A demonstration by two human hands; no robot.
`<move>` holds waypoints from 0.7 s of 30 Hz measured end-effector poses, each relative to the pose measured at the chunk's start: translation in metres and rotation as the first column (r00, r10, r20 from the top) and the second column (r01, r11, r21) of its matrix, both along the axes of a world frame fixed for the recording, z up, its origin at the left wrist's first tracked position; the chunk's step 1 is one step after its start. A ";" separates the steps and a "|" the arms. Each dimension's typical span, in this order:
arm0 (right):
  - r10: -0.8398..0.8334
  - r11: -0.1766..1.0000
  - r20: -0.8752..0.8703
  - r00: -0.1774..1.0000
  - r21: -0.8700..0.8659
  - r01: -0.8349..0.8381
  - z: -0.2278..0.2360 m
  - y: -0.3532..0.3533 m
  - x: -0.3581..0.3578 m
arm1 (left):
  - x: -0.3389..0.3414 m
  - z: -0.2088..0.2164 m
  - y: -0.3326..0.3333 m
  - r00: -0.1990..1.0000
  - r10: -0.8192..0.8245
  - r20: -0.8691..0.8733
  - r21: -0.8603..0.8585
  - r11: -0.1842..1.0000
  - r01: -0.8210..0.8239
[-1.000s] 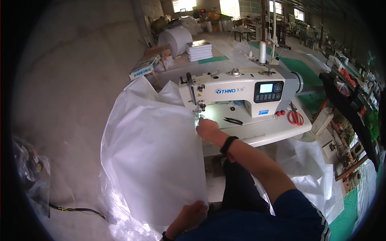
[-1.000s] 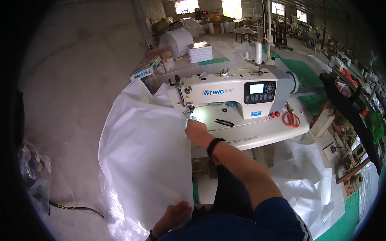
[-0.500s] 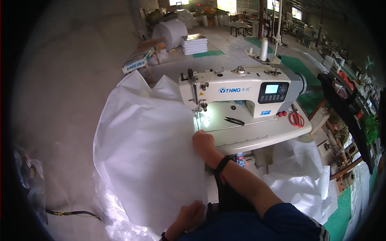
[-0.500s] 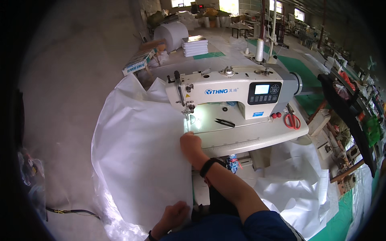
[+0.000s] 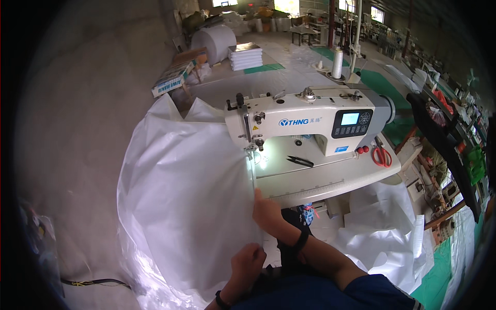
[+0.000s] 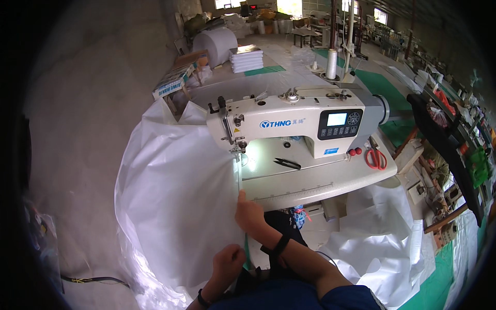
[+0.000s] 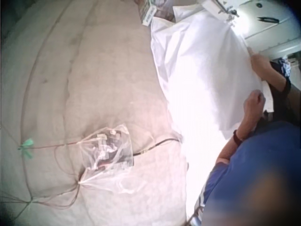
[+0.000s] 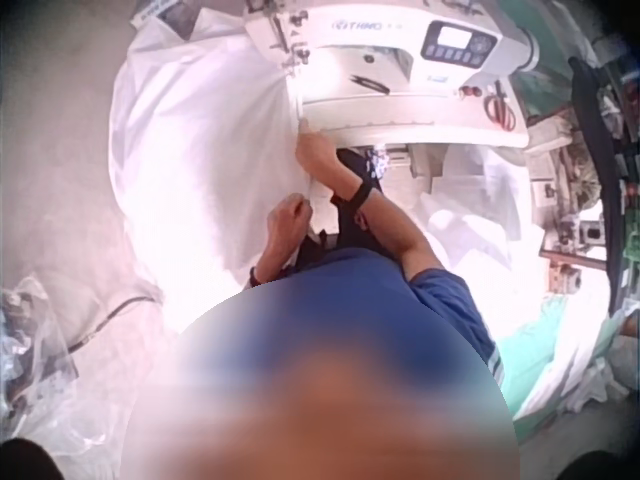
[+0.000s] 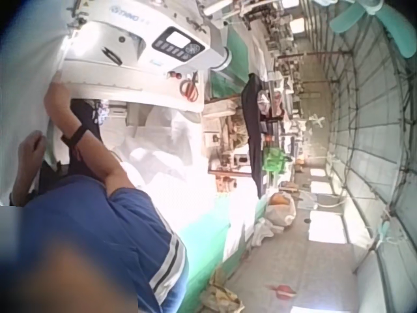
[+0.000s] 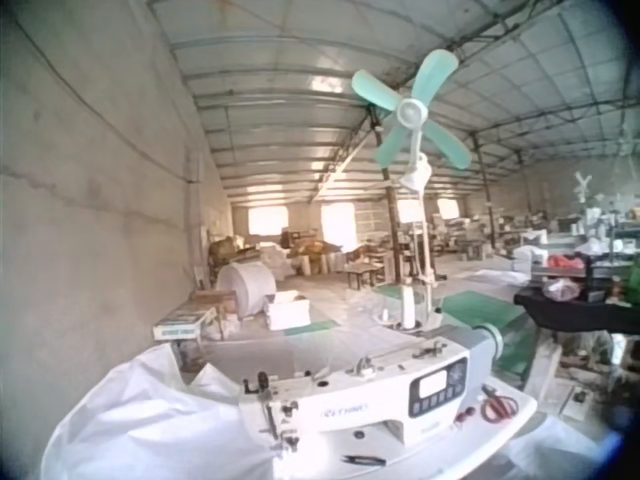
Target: Sewing a large white plastic fabric sheet using an industrial sewing machine.
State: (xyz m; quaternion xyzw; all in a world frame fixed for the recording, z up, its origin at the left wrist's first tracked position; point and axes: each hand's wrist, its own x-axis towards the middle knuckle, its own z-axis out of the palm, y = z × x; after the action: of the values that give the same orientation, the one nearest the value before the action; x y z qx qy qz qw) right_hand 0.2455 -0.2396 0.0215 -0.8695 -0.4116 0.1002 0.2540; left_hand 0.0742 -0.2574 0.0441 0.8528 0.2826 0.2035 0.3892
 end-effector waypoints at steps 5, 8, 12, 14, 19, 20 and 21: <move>-0.003 0.999 -0.037 0.999 0.040 0.004 -0.004 -0.002 -0.003 | 0.018 -0.006 0.011 0.991 0.016 -0.130 0.000 1.000 -0.016; 0.008 1.000 -0.030 1.000 0.021 -0.008 0.003 -0.007 -0.006 | 0.030 -0.015 0.018 0.999 0.036 -0.035 -0.112 0.993 -0.040; 0.031 0.999 -0.014 0.999 -0.010 -0.031 0.002 -0.012 -0.006 | 0.037 -0.026 0.027 0.997 0.039 0.071 -0.136 0.990 -0.029; 0.042 0.999 0.005 0.999 -0.015 -0.042 0.004 -0.015 -0.005 | 0.032 -0.017 0.028 0.996 -0.084 -0.037 -0.318 0.946 0.068; 0.050 0.999 0.030 0.998 -0.021 -0.049 0.007 -0.012 0.000 | -0.003 0.022 0.049 0.986 0.070 0.150 0.377 0.918 -0.122; 0.066 0.998 0.067 0.996 -0.020 -0.065 0.007 -0.010 0.003 | -0.006 0.029 0.062 0.954 0.130 0.269 0.455 0.856 -0.245; 0.086 0.996 0.102 0.991 -0.020 -0.084 0.006 -0.006 0.006 | -0.015 0.030 0.079 0.939 0.203 0.277 0.528 0.784 -0.325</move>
State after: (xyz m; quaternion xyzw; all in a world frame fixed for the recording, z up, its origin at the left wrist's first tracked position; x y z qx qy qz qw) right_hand 0.2513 -0.2451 0.0278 -0.8571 -0.4600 0.0694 0.2214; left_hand 0.0588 -0.1785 0.0739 0.8555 0.2849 0.4174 0.1127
